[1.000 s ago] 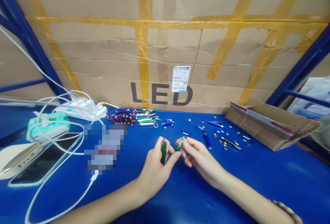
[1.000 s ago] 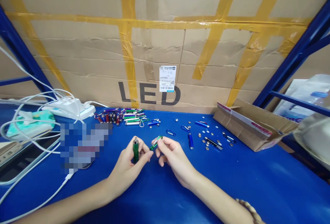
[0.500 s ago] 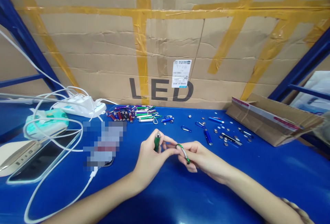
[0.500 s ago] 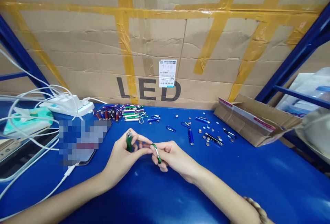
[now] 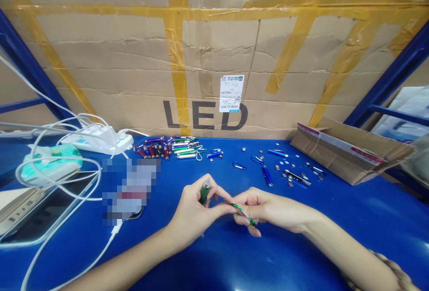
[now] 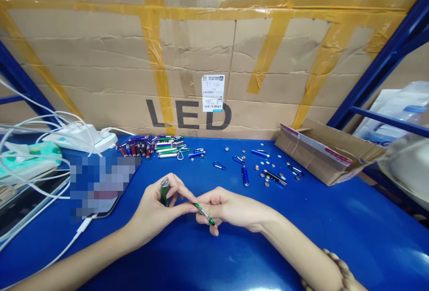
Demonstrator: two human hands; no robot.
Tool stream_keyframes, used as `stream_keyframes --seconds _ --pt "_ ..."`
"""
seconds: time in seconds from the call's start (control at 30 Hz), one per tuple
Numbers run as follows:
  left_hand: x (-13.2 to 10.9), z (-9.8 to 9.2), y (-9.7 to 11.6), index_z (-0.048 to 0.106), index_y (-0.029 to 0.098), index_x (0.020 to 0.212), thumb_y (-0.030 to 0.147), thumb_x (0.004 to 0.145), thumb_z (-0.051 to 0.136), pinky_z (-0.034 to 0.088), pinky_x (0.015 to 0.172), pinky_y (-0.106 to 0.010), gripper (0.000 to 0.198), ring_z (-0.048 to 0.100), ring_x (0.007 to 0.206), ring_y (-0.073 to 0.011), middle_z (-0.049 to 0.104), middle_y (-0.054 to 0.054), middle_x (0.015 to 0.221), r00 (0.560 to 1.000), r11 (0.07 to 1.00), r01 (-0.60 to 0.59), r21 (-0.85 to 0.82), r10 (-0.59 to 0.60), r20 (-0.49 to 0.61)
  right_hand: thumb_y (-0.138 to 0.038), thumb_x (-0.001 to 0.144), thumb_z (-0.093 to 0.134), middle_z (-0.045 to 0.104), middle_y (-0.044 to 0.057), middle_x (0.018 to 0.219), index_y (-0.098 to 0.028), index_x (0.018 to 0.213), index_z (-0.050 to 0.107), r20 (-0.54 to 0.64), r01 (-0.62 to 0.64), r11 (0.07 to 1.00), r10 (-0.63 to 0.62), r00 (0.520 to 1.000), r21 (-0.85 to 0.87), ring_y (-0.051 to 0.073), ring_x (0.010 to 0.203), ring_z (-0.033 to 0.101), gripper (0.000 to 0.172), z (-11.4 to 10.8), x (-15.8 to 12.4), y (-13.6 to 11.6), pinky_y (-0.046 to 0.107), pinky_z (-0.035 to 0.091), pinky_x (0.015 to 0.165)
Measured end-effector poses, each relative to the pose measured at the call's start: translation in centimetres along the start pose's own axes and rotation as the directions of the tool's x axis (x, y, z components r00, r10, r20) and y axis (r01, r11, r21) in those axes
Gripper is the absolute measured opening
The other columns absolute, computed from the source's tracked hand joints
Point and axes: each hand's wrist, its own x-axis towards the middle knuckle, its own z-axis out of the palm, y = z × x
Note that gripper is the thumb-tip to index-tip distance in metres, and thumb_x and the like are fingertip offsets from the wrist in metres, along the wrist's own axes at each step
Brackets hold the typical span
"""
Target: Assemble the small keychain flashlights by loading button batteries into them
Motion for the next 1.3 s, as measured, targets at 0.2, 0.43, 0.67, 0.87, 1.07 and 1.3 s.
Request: stream_keyframes --seconds 0.2,0.43,0.67,0.87,1.07,1.3 --pt "0.5 -0.2 -0.1 0.026 0.022 0.060 0.013 0.062 0.069 0.031 0.050 -0.021 0.044 0.034 0.051 -0.0081 0.062 0.003 0.062 0.991 1.000 0.021 0.005 -0.020 -0.135 -0.050 0.086 0.044 0.050 0.000 0.068 -0.011 0.085 0.062 -0.145 0.130 0.990 -0.136 0.980 -0.053 0.006 0.056 0.045 0.043 -0.1 0.1 -0.3 0.020 0.040 0.054" --pt "0.1 -0.7 -0.9 0.028 0.021 0.062 0.010 0.072 0.059 0.033 0.055 -0.022 0.035 0.037 0.054 -0.0081 0.059 0.004 0.070 0.966 0.968 -0.132 0.213 0.174 -0.193 -0.040 0.087 0.047 0.057 0.001 0.075 -0.013 0.088 0.064 -0.185 0.219 0.902 -0.303 0.935 -0.373 0.008 0.063 0.054 0.032 0.0 0.1 -0.5 0.024 0.047 0.065" --pt "0.0 -0.8 -1.2 0.034 0.021 0.063 0.005 0.075 0.057 0.035 0.053 -0.020 0.030 0.044 0.055 -0.0084 0.061 0.004 0.070 0.929 0.877 -0.283 0.389 0.352 -0.115 -0.039 0.087 0.047 0.058 0.002 0.073 -0.012 0.080 0.063 -0.154 0.159 0.888 -0.246 0.957 -0.431 0.009 0.062 0.055 0.032 0.2 0.0 -0.4 0.022 0.048 0.064" --pt "0.1 -1.0 -1.3 0.035 0.021 0.065 0.003 0.076 0.055 0.041 0.058 -0.019 0.029 0.054 0.062 -0.0092 0.063 0.002 0.071 0.834 0.740 -0.487 0.464 0.552 -0.004 -0.041 0.077 0.060 0.054 0.000 0.070 -0.010 0.086 0.064 -0.201 0.159 0.944 -0.222 0.954 -0.290 0.008 0.057 0.056 0.033 -0.4 0.8 0.5 0.024 0.050 0.059" --pt "0.2 -1.2 -0.9 0.040 0.021 0.068 0.002 0.076 0.055 0.043 0.057 -0.020 0.025 0.056 0.062 -0.0101 0.064 0.002 0.071 0.859 0.765 -0.416 0.492 0.507 -0.062 -0.043 0.082 0.052 0.053 0.001 0.072 -0.009 0.076 0.061 -0.131 0.188 0.933 -0.237 0.963 -0.306 0.010 0.062 0.060 0.035 -0.3 0.8 0.3 0.025 0.052 0.063" --pt "0.0 -1.5 -1.9 0.045 0.020 0.072 0.001 0.077 0.055 0.046 0.059 -0.020 0.022 0.058 0.065 -0.0103 0.064 0.000 0.074 0.781 0.662 -0.560 0.498 0.623 0.049 -0.038 0.085 0.050 0.051 0.001 0.071 -0.010 0.071 0.060 -0.189 0.187 0.885 -0.289 0.939 -0.426 0.011 0.060 0.059 0.033 0.1 1.0 0.8 0.023 0.051 0.059"
